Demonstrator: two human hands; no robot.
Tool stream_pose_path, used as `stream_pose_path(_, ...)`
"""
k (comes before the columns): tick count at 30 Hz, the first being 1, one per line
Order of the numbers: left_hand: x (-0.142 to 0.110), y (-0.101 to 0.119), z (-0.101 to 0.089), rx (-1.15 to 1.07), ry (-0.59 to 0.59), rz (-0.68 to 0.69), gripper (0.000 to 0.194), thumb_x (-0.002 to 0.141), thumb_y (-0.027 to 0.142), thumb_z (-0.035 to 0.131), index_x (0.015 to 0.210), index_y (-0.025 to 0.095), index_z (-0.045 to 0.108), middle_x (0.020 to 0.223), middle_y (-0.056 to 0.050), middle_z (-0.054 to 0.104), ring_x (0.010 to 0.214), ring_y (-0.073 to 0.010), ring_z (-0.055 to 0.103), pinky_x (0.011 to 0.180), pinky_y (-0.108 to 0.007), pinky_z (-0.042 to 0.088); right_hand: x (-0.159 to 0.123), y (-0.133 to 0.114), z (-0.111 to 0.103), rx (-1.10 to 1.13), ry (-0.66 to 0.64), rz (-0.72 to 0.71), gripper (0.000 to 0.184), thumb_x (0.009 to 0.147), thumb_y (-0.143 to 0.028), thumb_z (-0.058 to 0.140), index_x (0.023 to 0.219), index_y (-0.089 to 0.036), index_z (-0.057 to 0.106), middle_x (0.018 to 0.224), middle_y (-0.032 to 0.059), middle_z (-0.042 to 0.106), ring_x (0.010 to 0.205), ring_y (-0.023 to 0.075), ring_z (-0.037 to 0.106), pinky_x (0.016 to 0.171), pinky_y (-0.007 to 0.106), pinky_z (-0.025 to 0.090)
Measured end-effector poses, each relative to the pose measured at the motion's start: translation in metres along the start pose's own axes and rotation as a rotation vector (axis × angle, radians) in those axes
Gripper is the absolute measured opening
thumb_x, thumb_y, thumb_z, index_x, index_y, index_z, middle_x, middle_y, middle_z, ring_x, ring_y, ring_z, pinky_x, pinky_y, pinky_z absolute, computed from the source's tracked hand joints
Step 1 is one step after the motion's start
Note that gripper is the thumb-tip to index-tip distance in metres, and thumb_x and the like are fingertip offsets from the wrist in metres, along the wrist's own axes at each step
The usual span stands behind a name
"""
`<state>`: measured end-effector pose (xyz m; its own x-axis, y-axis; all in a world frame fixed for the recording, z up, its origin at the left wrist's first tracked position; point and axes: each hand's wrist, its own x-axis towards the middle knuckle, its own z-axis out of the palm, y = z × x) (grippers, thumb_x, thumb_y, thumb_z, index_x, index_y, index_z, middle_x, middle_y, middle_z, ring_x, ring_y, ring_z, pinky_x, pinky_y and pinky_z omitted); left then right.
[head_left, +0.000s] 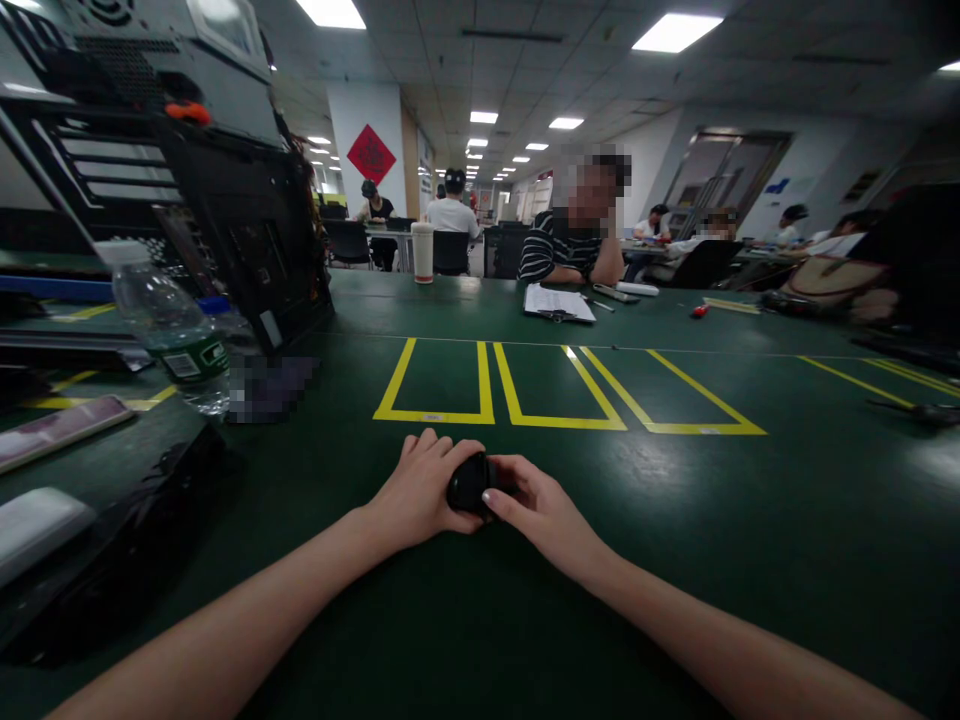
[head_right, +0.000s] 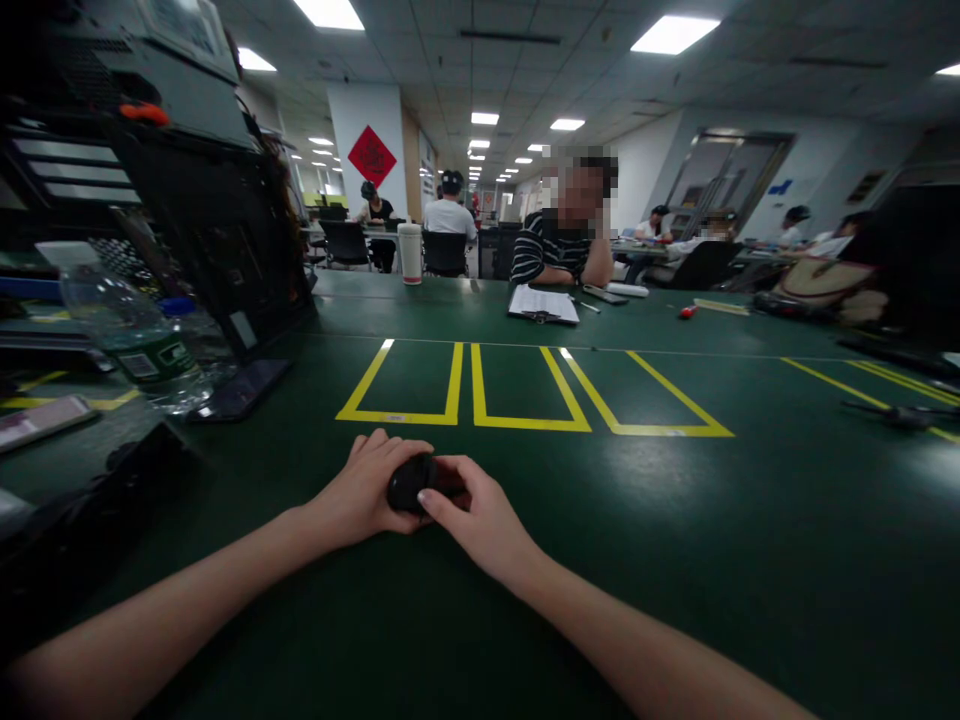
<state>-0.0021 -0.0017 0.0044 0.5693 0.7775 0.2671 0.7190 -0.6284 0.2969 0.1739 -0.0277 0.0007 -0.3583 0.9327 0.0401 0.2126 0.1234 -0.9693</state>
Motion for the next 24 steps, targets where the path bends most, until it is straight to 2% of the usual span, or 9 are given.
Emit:
stream_pose_path(3,0.0,0.002,-0.003,-0.012,-0.016,0.006,0.059,0.06,0.04,0.064,0.111,0.024,0.039,0.095,-0.003,0.051,0.081,-0.0217,0.041,0.069,-0.033,0.03,-0.002,-0.003,0.001,-0.024,-0.021,-0.014,0.029,0.076,-0.031,0.05,0.104,-0.023,0.046,0.103,0.0032,0.053,0.095,0.0165,0.052,0.082,0.035,0.044)
stream_pose_path(10,0.0,-0.002,0.003,0.004,-0.005,-0.01,0.062,0.058,0.044,0.064,0.112,0.025,0.039,0.096,-0.003,0.051,0.08,-0.0222,0.041,0.069,-0.033,0.03,-0.003,-0.005,0.001,-0.062,0.063,-0.136,0.024,0.078,-0.022,0.047,0.102,-0.023,0.048,0.105,0.0027,0.05,0.095,0.0155,0.05,0.079,0.031,0.046)
stream_pose_path(15,0.0,0.003,-0.005,-0.014,-0.046,-0.023,0.059,0.062,0.044,0.062,0.113,0.024,0.039,0.099,-0.004,0.051,0.082,-0.0224,0.041,0.071,-0.034,0.031,-0.002,-0.002,0.0,-0.009,0.054,-0.06,0.035,0.075,-0.025,0.051,0.109,-0.023,0.043,0.109,0.0035,0.049,0.101,0.0169,0.048,0.084,0.034,0.044)
stream_pose_path(19,-0.001,0.007,-0.012,-0.038,-0.079,-0.019,0.056,0.064,0.041,0.061,0.112,0.024,0.039,0.1,-0.004,0.051,0.083,-0.0225,0.041,0.071,-0.034,0.031,-0.002,-0.003,0.001,-0.007,-0.006,0.009,0.032,0.077,-0.03,0.049,0.107,-0.022,0.045,0.106,0.0043,0.052,0.097,0.0175,0.051,0.083,0.037,0.044)
stream_pose_path(24,0.0,0.003,-0.006,-0.016,-0.045,-0.026,0.059,0.06,0.041,0.064,0.111,0.024,0.039,0.098,-0.004,0.051,0.082,-0.0228,0.041,0.071,-0.034,0.031,-0.004,-0.005,0.002,0.004,0.01,-0.062,0.025,0.077,-0.027,0.048,0.102,-0.023,0.047,0.103,0.0027,0.052,0.094,0.0164,0.051,0.08,0.034,0.045)
